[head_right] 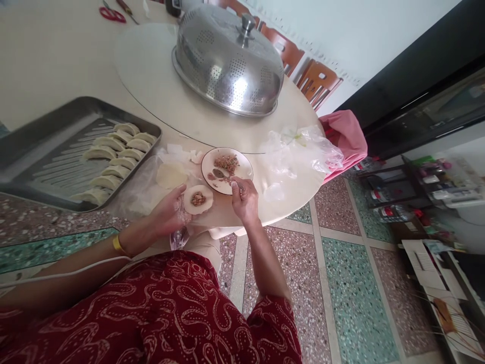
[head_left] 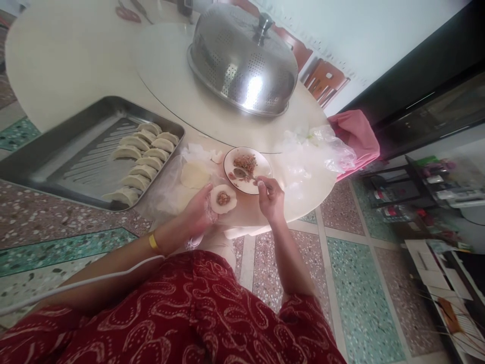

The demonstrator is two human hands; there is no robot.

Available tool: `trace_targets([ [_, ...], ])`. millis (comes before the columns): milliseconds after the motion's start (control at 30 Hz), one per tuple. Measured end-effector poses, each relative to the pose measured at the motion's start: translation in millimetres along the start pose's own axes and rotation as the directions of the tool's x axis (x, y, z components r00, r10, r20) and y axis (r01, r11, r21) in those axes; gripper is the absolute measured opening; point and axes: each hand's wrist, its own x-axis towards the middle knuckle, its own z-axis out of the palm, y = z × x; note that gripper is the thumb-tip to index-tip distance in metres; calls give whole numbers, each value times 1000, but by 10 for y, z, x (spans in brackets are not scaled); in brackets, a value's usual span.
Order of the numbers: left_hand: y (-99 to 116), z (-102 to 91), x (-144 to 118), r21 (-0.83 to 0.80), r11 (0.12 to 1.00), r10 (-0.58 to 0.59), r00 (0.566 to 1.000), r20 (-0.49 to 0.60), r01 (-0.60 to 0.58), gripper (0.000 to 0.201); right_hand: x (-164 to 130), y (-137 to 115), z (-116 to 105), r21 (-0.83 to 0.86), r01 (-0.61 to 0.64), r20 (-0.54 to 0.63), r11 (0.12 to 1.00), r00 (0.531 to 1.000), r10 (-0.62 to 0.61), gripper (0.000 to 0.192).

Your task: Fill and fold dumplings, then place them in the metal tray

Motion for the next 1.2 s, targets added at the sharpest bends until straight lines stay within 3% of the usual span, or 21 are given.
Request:
trace_targets([
  [100, 7, -15, 47, 11, 1000, 5, 1000, 10, -5, 37, -34, -33, 50, 110, -137, 18, 984, 991, 136, 33],
  [200, 15, -28, 93, 19, 1000, 5, 999, 42, -5, 37, -114, -105, 0, 263, -304, -18, 916, 947, 320, 33],
  [300, 17, -25, 96, 19, 1000, -9, 997, 70, 8, 39, -248, -214, -116, 397, -345, -89, 851, 908, 409, 29],
  [400, 10, -29, 60, 2, 1000, -24, 995, 98, 24, 42, -402, -332, -205, 422, -263, -101, 868, 938, 333, 21],
  [567, -10, -72, -3, -35, 998, -41, 996, 78, 44, 48, -559, -443, -237, 375, -83, 16, 923, 996, 83, 16],
  [733, -9, -109, -63, -33, 998, -46, 993, 109, 50, 52, -599, -479, -323, 384, -11, -126, 923, 990, 63, 19],
  [800, -8, -109, -106, -36, 999, -36, 993, 115, 41, 51, -633, -500, -358, 393, 60, -147, 918, 989, -2, 23],
  [967, -26, -99, -223, -52, 998, -27, 995, 92, 32, 45, -761, -587, -358, 344, 234, -100, 909, 972, -213, 37],
  [1067, -49, -114, -255, -61, 997, -38, 992, 117, 45, 45, -797, -626, -344, 275, 254, -72, 927, 967, -244, 41],
  [1200, -61, -118, -282, -82, 996, -36, 990, 137, 47, 43, -776, -630, -355, 229, 265, -142, 937, 961, -237, 39],
])
